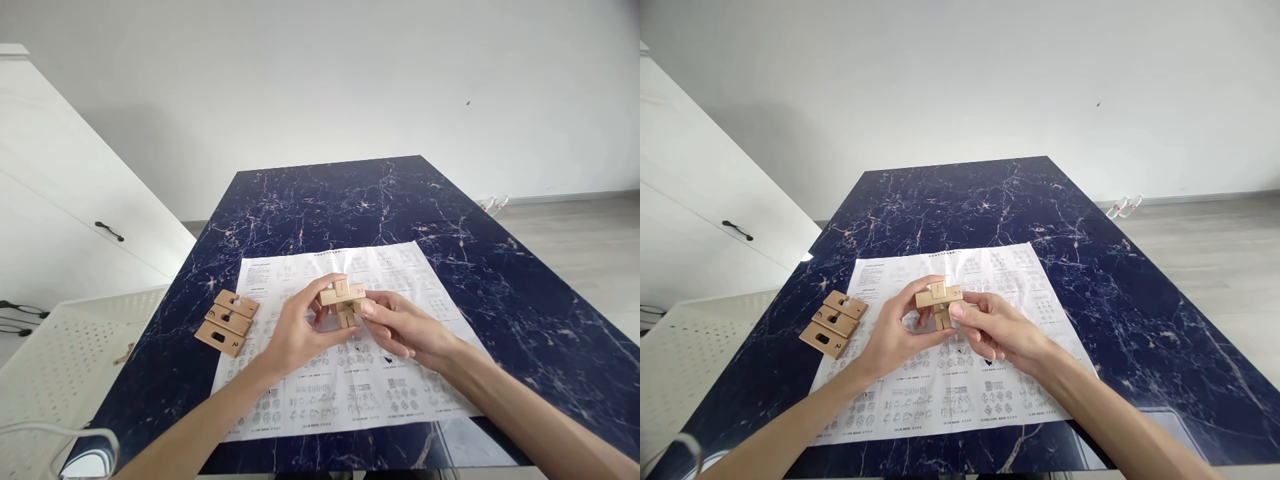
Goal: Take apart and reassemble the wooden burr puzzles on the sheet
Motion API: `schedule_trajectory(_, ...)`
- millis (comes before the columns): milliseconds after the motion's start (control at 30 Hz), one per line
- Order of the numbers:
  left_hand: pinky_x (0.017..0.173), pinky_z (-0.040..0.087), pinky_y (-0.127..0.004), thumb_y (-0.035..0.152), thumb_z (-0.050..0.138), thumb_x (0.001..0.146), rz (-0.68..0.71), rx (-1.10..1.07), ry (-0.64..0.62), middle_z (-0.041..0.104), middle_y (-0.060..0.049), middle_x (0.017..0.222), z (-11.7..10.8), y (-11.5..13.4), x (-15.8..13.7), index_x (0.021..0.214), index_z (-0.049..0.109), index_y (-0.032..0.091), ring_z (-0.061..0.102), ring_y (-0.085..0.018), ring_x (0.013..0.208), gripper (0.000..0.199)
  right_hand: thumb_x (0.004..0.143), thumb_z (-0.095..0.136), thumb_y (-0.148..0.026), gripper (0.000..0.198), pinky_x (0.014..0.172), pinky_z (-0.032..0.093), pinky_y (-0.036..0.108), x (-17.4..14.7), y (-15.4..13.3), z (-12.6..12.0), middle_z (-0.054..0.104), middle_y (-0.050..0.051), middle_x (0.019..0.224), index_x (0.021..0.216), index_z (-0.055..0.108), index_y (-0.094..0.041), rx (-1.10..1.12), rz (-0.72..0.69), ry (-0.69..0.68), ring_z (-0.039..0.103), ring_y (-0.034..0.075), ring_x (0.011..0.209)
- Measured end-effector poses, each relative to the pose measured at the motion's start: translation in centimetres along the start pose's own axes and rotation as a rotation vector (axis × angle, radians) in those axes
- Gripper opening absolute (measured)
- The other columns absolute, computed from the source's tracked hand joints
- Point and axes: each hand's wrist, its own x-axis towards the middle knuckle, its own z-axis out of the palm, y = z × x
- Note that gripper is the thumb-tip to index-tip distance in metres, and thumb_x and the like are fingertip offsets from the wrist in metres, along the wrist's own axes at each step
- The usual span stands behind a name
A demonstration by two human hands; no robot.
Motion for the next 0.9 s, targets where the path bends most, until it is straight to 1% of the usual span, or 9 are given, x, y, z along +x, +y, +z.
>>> schedule_trajectory(133,0.059,0.052,-0.023,0.039,0.091,0.084,0.061,0.078,0.004,0.071,0.003,0.091,0.12,-0.04,-0.17,0.139,0.060,0.029,0.051,-0.010,0.063,0.064,0.099,0.075,-0.054,0.042,0.036,0.016,0.020,0.03,0.04,0.43,0.045,-0.011,0.057,0.082,0.059,-0.019,-0.028,-0.023,0.061,0.029,0.001,0.035)
schedule_trajectory(300,0.060,0.052,-0.022,0.039,0.092,0.083,0.054,0.120,0.003,0.070,0.004,0.090,0.25,-0.05,-0.36,0.139,0.060,0.029,0.051,-0.010,0.063,0.066,0.096,0.076,-0.055,0.045,0.036,0.017,0.020,0.02,0.05,0.38,0.045,-0.011,0.053,0.077,0.056,-0.020,-0.085,0.004,0.052,0.030,0.002,0.035)
schedule_trajectory(367,0.060,0.052,-0.022,0.039,0.093,0.083,0.044,0.120,0.002,0.070,0.004,0.091,0.24,-0.08,-0.39,0.139,0.060,0.030,0.051,-0.010,0.063,0.066,0.095,0.077,-0.055,0.042,0.036,0.018,0.020,-0.04,0.10,0.28,0.047,-0.011,0.052,0.083,0.059,-0.020,-0.114,0.019,0.063,0.031,0.003,0.035)
schedule_trajectory(433,0.059,0.051,-0.023,0.038,0.093,0.083,0.038,0.114,-0.002,0.070,0.004,0.092,0.21,-0.13,-0.41,0.140,0.060,0.030,0.050,-0.010,0.063,0.067,0.096,0.075,-0.056,0.039,0.037,0.020,0.021,-0.11,0.11,0.27,0.048,-0.011,0.049,0.095,0.064,-0.019,-0.157,0.017,0.073,0.031,0.005,0.034)
schedule_trajectory(533,0.062,0.051,-0.024,0.039,0.091,0.085,0.062,0.117,-0.038,0.070,0.002,0.096,0.18,-0.23,-0.45,0.140,0.060,0.031,0.051,-0.011,0.067,0.064,0.097,0.075,-0.056,0.040,0.038,0.022,0.021,-0.16,0.02,0.51,0.048,-0.012,0.045,0.107,0.067,-0.019,-0.260,0.002,0.046,0.031,0.006,0.034)
schedule_trajectory(667,0.065,0.053,-0.027,0.042,0.087,0.089,0.098,0.145,-0.065,0.066,0.001,0.096,0.23,-0.31,-0.52,0.141,0.060,0.033,0.054,-0.013,0.071,0.060,0.092,0.079,-0.057,0.040,0.037,0.020,0.023,-0.05,-0.09,0.83,0.042,-0.012,0.042,0.091,0.067,-0.020,-0.348,0.019,0.031,0.029,0.006,0.034)
schedule_trajectory(767,0.069,0.056,-0.029,0.041,0.090,0.086,0.121,0.160,-0.024,0.063,-0.004,0.113,0.25,-0.27,-0.50,0.140,0.062,0.033,0.059,-0.015,0.081,0.062,0.089,0.080,-0.062,0.045,0.038,0.020,0.023,-0.04,-0.01,0.72,0.039,-0.012,0.044,0.088,0.065,-0.020,-0.354,0.022,0.056,0.027,0.006,0.036)
schedule_trajectory(833,0.069,0.057,-0.030,0.040,0.091,0.084,0.140,0.148,-0.019,0.060,-0.007,0.127,0.24,-0.26,-0.47,0.140,0.062,0.033,0.062,-0.017,0.087,0.064,0.092,0.075,-0.066,0.048,0.038,0.021,0.023,-0.11,0.06,0.55,0.040,-0.012,0.044,0.091,0.066,-0.019,-0.361,0.008,0.024,0.028,0.007,0.036)
schedule_trajectory(900,0.066,0.056,-0.029,0.039,0.091,0.085,0.155,0.115,-0.039,0.064,-0.007,0.127,0.22,-0.27,-0.45,0.141,0.060,0.034,0.062,-0.017,0.086,0.064,0.097,0.066,-0.070,0.051,0.040,0.023,0.023,-0.19,0.06,0.45,0.042,-0.011,0.043,0.093,0.066,-0.019,-0.368,-0.018,-0.015,0.030,0.007,0.036)
